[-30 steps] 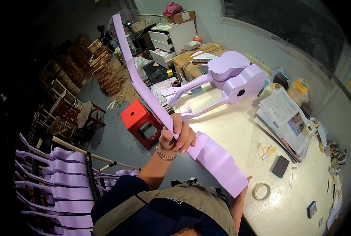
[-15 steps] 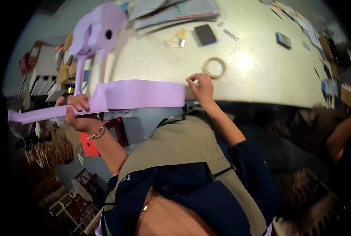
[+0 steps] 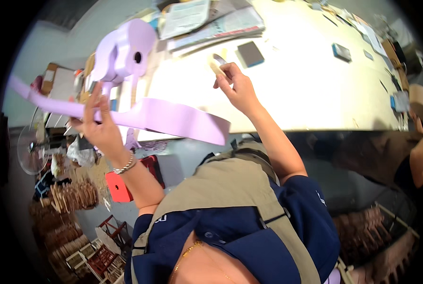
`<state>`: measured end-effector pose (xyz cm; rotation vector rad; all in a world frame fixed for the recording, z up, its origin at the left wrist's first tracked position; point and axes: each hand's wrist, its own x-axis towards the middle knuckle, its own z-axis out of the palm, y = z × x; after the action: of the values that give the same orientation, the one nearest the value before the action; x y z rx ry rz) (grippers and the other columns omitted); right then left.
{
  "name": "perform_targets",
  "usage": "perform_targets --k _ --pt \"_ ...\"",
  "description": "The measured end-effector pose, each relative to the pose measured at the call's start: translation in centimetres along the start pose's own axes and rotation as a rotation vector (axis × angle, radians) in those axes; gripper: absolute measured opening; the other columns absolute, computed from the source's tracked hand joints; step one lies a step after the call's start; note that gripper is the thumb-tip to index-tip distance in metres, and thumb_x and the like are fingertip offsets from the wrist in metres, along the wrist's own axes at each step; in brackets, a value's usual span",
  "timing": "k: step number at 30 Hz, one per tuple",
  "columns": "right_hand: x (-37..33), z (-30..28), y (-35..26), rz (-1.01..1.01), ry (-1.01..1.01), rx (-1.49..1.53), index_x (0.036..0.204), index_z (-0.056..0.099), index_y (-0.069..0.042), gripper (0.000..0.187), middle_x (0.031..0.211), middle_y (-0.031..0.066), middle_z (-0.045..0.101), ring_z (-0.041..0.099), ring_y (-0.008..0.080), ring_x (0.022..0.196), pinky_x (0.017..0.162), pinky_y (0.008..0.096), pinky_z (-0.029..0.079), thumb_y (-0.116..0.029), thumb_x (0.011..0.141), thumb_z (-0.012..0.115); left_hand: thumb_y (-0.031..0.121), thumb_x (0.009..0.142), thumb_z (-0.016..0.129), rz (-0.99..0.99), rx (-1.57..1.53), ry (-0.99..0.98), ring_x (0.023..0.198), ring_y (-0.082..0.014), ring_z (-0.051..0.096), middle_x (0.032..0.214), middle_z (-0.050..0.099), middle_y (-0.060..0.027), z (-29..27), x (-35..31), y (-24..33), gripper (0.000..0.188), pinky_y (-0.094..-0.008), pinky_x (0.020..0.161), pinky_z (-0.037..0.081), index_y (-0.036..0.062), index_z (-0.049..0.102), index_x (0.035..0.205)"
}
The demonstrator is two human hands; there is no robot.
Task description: The person assembles purple plastic guitar-shaped parts by hand. They pick up the components, align the neck and body, and use a sanding block to smooth the edges. The person then places the assembled units onto a metal rack.
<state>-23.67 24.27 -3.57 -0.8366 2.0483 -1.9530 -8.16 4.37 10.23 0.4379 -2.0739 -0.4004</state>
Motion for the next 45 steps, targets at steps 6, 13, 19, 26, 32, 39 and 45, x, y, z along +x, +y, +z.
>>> perform_targets --k 6,13,19,26,32,39,45 --pt "2.5 3.2 -11.4 -0.580 -0.105 -0.315 0.097 0.057 0.001 0.018 0.069 0.0077 0.055 0.050 0.0180 0.061 0.063 0.0279 0.041 -0.013 0.086 0.057 0.026 0.074 0.072 0.017 -0.151 -0.056 0.117 -0.0286 0.026 0.127 0.026 -0.0157 0.1 0.1 2.7 0.031 -0.0324 0.097 0.029 0.0203 0.068 0.104" --pt "3.1 6.1 -13.4 -0.805 -0.083 -0.335 0.092 0.058 -0.004 0.017 0.064 0.0024 0.058 0.054 0.0184 0.059 0.060 0.0306 0.036 -0.008 0.077 0.063 0.020 0.067 0.077 0.010 -0.147 0.034 0.105 -0.0237 0.032 0.107 0.034 -0.0105 0.2 -0.7 3.0 0.021 -0.0295 0.085 0.035 0.0155 0.073 0.087" --pt "3.0 6.6 -13.8 -0.666 -0.101 -0.388 0.105 0.058 -0.012 0.034 0.064 0.0006 0.059 0.055 0.0156 0.055 0.054 0.0292 0.035 -0.005 0.073 0.063 0.008 0.065 0.076 -0.004 -0.158 0.068 0.098 -0.0207 0.039 0.116 0.032 -0.0118 0.4 -0.6 3.0 0.012 -0.0300 0.079 0.040 0.0140 0.071 0.075" --pt "3.1 7.2 -13.6 -0.734 0.022 -0.418 0.085 0.060 -0.013 0.016 0.064 -0.0005 0.062 0.055 0.0162 0.051 0.049 0.0274 0.034 -0.007 0.072 0.064 0.011 0.067 0.075 0.043 -0.087 0.093 0.107 -0.0270 0.035 0.103 0.040 -0.0135 0.3 -0.7 3.2 0.010 -0.0351 0.086 0.035 0.0137 0.071 0.075" --pt "5.9 7.2 -10.4 -0.268 0.296 -0.312 0.089 0.063 -0.011 0.011 0.062 0.0088 0.059 0.053 0.0213 0.050 0.053 0.0308 0.042 -0.017 0.083 0.058 0.016 0.072 0.073 -0.004 -0.152 0.137 0.105 -0.0246 0.036 0.112 0.036 -0.0135 1.0 -0.7 2.8 0.005 -0.0336 0.087 0.033 0.0134 0.070 0.075" --pt "5.7 6.4 -13.1 -0.264 -0.218 0.471 0.102 0.063 -0.009 0.021 0.077 -0.0002 0.051 0.045 0.0067 0.069 0.060 0.0196 0.040 -0.011 0.081 0.063 0.029 0.091 0.052 -0.229 -0.505 0.165 0.090 -0.0110 0.046 0.127 0.035 -0.0077 -1.0 -1.7 2.1 0.037 -0.0270 0.079 0.038 -0.0067 0.064 0.090" --pt "4.9 8.3 -14.9 -0.349 -0.340 0.198 0.089 0.065 -0.008 0.021 0.085 0.0001 0.041 0.041 0.0102 0.071 0.062 0.0216 0.034 -0.016 0.071 0.074 0.024 0.091 0.053 -0.276 -0.554 0.136 0.096 -0.0118 0.048 0.127 0.036 -0.0091 -1.2 -1.6 1.9 0.033 -0.0273 0.085 0.038 -0.0068 0.064 0.090"
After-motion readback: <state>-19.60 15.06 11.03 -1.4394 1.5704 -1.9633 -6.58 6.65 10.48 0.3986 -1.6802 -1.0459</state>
